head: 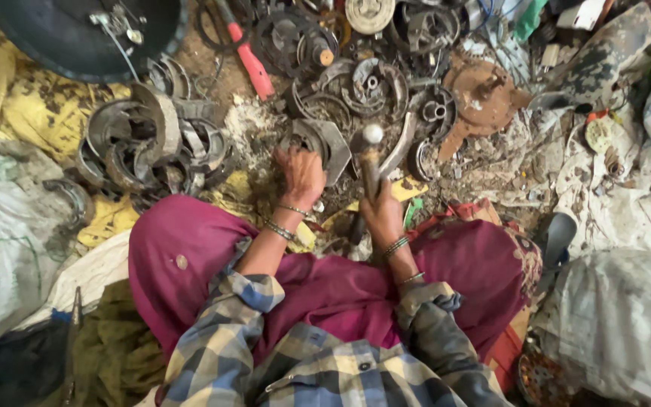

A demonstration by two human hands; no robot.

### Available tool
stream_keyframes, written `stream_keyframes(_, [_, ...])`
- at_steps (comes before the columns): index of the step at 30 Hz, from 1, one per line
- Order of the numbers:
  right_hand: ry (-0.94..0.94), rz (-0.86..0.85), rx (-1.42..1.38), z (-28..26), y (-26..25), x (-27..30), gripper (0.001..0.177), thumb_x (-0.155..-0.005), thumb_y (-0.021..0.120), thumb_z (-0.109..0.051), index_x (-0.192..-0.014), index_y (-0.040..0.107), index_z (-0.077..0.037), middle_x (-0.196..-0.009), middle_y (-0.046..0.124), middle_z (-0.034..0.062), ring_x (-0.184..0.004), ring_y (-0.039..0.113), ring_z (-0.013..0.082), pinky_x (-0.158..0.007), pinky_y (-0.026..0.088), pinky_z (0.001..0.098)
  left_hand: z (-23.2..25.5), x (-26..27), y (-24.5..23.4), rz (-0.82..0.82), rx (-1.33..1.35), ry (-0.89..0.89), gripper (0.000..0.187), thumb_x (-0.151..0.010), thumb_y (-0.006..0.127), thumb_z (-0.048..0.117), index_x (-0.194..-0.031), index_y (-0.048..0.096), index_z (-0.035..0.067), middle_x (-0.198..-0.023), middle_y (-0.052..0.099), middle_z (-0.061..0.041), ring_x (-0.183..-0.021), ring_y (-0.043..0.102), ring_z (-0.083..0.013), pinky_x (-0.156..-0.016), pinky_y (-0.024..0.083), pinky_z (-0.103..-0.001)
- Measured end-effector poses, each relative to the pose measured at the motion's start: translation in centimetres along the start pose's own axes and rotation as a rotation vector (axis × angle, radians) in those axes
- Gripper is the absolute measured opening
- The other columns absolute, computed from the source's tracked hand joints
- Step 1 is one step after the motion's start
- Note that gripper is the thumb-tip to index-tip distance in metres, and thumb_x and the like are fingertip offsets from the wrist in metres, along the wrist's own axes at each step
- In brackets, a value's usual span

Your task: The person sits on the floor and uses a hammer and chisel to shape or separate a metal part placed on a hexagonal anvil. They repeatedly strike the chisel with the hammer, adjusting the part's position as needed.

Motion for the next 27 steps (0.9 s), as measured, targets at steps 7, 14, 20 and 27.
stream_keyframes(7, [-0.081, 0.316, -0.329, -6.7, -12.2, 1.3, 0.056, -0.096, 0.077, -0.015, -0.137, 0.042, 0.002, -0.106, 0.068, 0.0164, -0.078, 0.071, 0.0215, -0.064, 0.064, 0.0342, 1.8, 0.4, -1.0, 0.037, 0.034, 0.057, 0.032, -0.068, 0.086, 0.036, -0.078, 0.080, 0.007, -0.101, 0.073, -0.019, -0.113, 0.062, -0.0381, -0.113, 0.024, -0.069])
stream_keyframes(14, [-0.044, 0.250, -0.087, -4.1, -8.1, 0.8, 0.049, -0.099, 0.071, -0.018, -0.135, 0.044, 0.000, -0.091, 0.073, 0.0184, -0.075, 0.073, 0.0280, -0.068, 0.062, 0.0396, 1.6, 0.1, -1.3, 0.039, 0.057, 0.047, 0.032, -0.070, 0.088, 0.036, -0.076, 0.079, 0.006, -0.100, 0.072, -0.021, -0.117, 0.060, -0.0406, -0.114, 0.025, -0.067])
stream_keyframes(20, [-0.022, -0.059, 0.050, -0.9, 0.0, 0.4, 0.058, -0.090, 0.072, -0.019, -0.137, 0.045, 0.003, -0.086, 0.072, 0.0259, -0.072, 0.069, 0.0392, -0.061, 0.056, 0.0470, 0.5, 0.1, -1.1, 0.074, 0.147, 0.044, 0.027, -0.066, 0.088, 0.029, -0.076, 0.078, 0.006, -0.097, 0.072, -0.022, -0.117, 0.058, -0.0438, -0.110, 0.024, -0.070])
stream_keyframes(27, [0.102, 0.181, -0.342, -4.7, -10.5, 1.7, 0.049, -0.093, 0.074, -0.014, -0.131, 0.047, 0.001, -0.100, 0.071, 0.0129, -0.071, 0.073, 0.0220, -0.058, 0.064, 0.0315, 0.8, 0.2, -1.3, 0.003, 0.160, 0.022, 0.039, -0.075, 0.087, 0.039, -0.086, 0.078, 0.002, -0.100, 0.072, -0.022, -0.117, 0.059, -0.0411, -0.115, 0.023, -0.067])
Point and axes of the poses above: each hand's wrist, its own x-axis away from the middle knuckle, its own y-axis out of the palm, z = x × y, the point moved 10 cm from there along -x, towards the middle knuckle
